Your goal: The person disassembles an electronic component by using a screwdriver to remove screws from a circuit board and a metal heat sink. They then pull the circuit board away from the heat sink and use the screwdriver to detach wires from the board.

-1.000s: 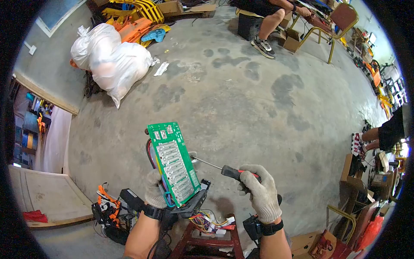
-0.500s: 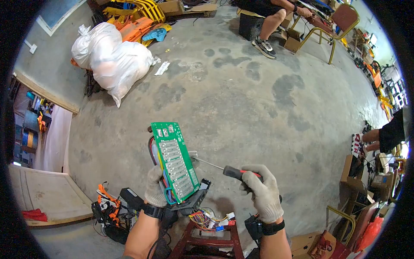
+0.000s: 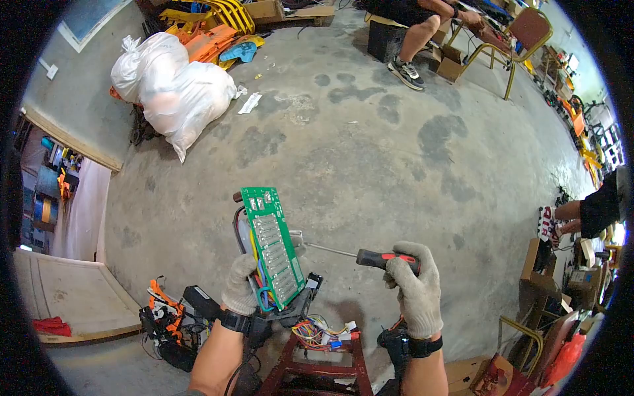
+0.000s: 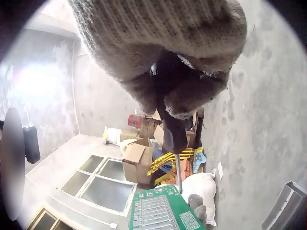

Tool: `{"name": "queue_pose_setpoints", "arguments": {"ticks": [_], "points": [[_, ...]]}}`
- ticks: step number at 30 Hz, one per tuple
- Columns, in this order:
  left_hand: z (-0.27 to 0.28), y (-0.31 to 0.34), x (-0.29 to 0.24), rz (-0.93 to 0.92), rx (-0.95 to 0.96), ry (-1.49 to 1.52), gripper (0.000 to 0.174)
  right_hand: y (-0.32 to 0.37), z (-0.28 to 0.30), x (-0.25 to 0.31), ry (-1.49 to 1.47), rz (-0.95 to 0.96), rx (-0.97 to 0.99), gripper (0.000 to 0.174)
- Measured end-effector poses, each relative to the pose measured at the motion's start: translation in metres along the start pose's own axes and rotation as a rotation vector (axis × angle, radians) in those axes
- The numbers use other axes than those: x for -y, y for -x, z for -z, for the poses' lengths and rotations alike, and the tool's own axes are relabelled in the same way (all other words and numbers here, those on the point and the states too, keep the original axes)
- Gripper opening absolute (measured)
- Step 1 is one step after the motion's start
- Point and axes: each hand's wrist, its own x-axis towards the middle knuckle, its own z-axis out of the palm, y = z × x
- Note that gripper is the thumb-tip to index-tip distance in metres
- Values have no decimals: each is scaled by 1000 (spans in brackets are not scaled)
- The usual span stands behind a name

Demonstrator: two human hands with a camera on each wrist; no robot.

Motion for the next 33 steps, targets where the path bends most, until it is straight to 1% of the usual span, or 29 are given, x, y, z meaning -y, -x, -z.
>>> {"name": "queue_pose_setpoints", "arguments": {"ticks": [2, 6, 8, 12, 14, 20, 24, 29, 33], "points": [[0, -2, 1, -10, -60, -68, 103, 0, -2, -1, 17, 4, -2, 33], [2, -1, 3, 6, -73, -46, 102, -1, 0, -3, 65, 2, 16, 32], [9, -1, 1, 25, 26, -38, 91, -1, -1, -2, 70, -2, 13, 32], [10, -2, 2, 34, 42, -15, 86, -1, -1, -3, 71, -1, 10, 32], [10, -1, 3, 25, 21, 8, 81, -1, -1, -3, 78, 0, 10, 32], [9, -2, 1, 39, 55, 29, 78, -1, 0, -3, 99, 0, 10, 33], [9, -3, 2, 38, 23, 6, 79, -1, -1, -2, 117, 3, 12, 32], [13, -6, 3, 4, -6, -135, 83, 0, -2, 1, 149, -8, 4, 32], [5, -4, 3, 3, -41, -169, 81, 0, 0, 1, 170, -26, 15, 33]]}}
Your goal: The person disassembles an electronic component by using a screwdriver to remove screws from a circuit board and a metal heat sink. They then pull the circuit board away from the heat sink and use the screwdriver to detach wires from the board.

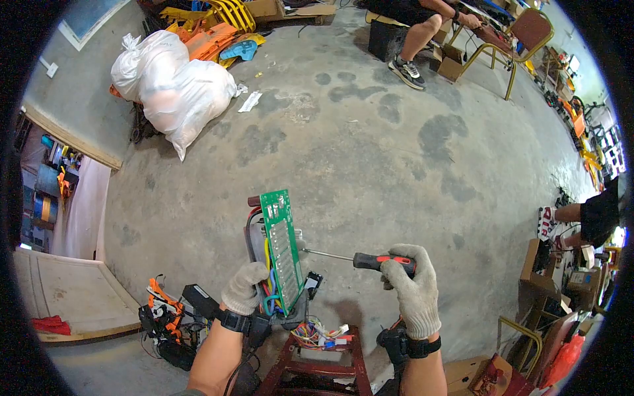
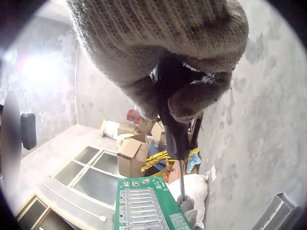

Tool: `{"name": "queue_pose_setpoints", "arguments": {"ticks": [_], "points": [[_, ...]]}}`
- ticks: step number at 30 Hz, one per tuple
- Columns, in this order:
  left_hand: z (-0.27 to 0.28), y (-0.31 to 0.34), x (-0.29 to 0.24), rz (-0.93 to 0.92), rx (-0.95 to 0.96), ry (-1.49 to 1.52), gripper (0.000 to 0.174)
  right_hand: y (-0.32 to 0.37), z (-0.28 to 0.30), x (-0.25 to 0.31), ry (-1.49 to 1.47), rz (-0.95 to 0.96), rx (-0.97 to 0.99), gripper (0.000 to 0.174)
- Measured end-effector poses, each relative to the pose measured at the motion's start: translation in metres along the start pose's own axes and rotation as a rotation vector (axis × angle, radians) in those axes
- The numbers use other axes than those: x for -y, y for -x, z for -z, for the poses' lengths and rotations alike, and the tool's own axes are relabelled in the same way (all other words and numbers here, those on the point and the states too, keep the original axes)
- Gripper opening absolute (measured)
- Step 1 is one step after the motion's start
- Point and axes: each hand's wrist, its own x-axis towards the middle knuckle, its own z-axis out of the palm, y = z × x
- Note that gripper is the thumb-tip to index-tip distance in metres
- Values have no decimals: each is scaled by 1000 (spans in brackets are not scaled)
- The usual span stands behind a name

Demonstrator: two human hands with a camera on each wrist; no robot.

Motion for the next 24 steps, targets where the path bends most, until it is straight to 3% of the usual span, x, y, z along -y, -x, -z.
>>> {"name": "queue_pose_setpoints", "arguments": {"ticks": [12, 14, 15, 24], "points": [[-2, -1, 1, -9, -25, -185, 71, 3, -3, 2, 32, 7, 22, 38], [6, -2, 4, 30, -14, -171, 89, 3, -2, 2, 41, 18, -8, 38], [6, -2, 4, 28, -15, -170, 89, 2, -2, 2, 50, 30, -37, 38], [-18, -5, 3, -118, -324, -490, 70, 12, -3, 17, -32, 144, -82, 35]]}}
